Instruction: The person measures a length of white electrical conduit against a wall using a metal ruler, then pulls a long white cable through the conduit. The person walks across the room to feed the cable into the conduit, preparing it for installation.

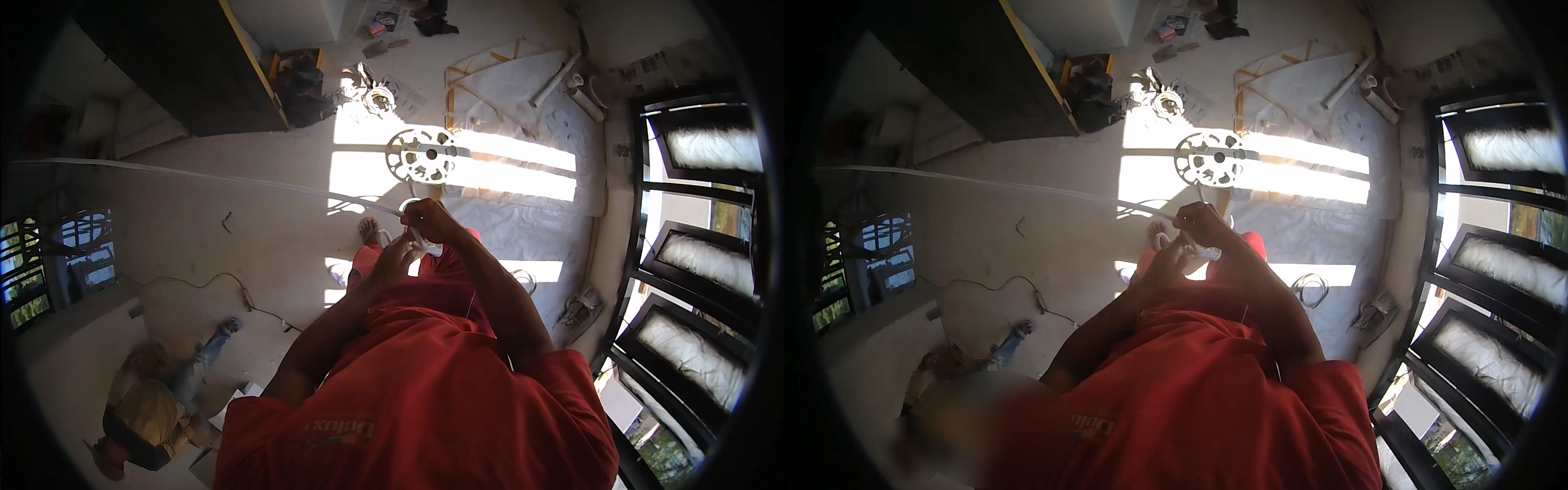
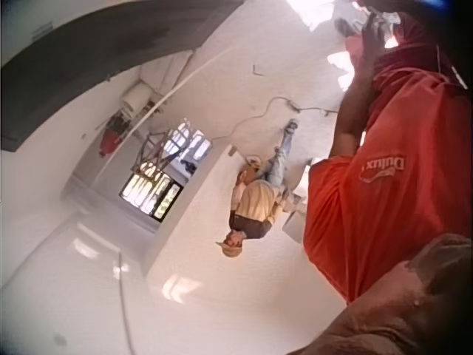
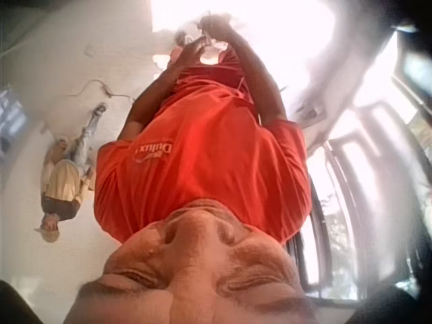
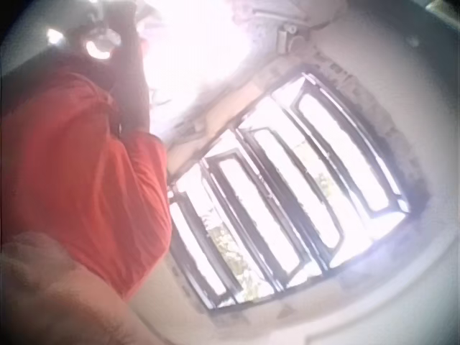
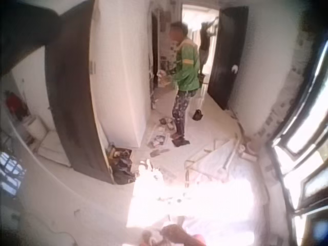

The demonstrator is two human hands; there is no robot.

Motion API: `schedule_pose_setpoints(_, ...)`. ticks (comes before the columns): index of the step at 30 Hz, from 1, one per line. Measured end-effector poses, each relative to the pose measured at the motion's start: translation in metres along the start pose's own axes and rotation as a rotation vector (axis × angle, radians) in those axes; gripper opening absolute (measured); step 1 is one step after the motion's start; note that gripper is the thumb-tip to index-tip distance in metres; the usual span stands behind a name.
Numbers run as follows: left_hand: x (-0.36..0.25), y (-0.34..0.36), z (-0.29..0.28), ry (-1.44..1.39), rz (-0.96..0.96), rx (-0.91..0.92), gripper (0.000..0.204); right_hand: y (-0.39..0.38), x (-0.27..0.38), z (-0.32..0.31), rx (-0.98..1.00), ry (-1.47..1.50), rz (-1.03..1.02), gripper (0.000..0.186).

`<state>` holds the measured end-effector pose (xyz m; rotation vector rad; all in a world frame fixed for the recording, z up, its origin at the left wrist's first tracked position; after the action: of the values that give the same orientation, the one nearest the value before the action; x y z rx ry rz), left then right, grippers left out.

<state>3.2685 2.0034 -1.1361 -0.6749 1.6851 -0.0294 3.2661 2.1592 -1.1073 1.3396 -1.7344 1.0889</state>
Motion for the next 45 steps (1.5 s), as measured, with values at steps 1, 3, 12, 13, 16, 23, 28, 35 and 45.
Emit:
schedule_pose_setpoints(1, 0.000, 0.003, 0.002, 0.004, -0.014, -0.006, 0.041, 0.004, 0.001, -0.008, 0.017, -0.036, -0.019, 0.020)
schedule_pose_setpoints(3, -0.031, 0.004, -0.004, 0.130, 0.093, -0.128, 0.023, 0.008, 0.000, -0.026, 0.037, 0.218, 0.145, 0.020)
schedule_pose_setpoints(12, -0.033, -0.034, 0.072, 0.161, -0.174, -0.286, 0.016, 0.044, -0.041, -0.035, 0.187, 0.509, 0.319, 0.018)
schedule_pose_setpoints(13, -0.051, -0.042, 0.088, 0.171, -0.261, -0.310, 0.016, 0.054, -0.049, -0.038, 0.191, 0.451, 0.305, 0.019)
schedule_pose_setpoints(16, -0.059, -0.070, 0.141, 0.268, -0.365, -0.366, 0.019, 0.084, -0.062, -0.055, 0.197, 0.383, 0.231, 0.023)
schedule_pose_setpoints(23, -0.058, -0.181, 0.225, 0.215, -0.658, -0.732, 0.019, 0.104, -0.029, -0.092, 0.282, 0.224, 0.085, 0.025)
schedule_pose_setpoints(28, -0.050, -0.239, 0.355, 0.018, -0.963, -0.770, 0.017, 0.068, 0.039, -0.120, 0.233, 0.351, 0.121, 0.017)
schedule_pose_setpoints(35, -0.030, -0.298, 0.644, -0.338, -1.446, -0.672, 0.041, 0.003, 0.175, -0.186, 0.387, 0.595, -0.197, 0.027)
schedule_pose_setpoints(45, -0.034, -0.236, 0.809, -0.531, -1.713, -0.384, 0.068, -0.153, 0.367, -0.309, 0.640, 1.008, -0.653, 0.030)
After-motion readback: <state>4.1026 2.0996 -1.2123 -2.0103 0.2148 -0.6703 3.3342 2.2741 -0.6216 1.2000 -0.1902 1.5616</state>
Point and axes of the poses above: each hand's wrist, its own y-axis towards the middle knuckle, its own z-axis out of the palm, x = y × z, the point moved 7 cm from there along y, towards the middle knuckle, and after that the axes turned 7 degrees about -z, right-handed, at the moved point
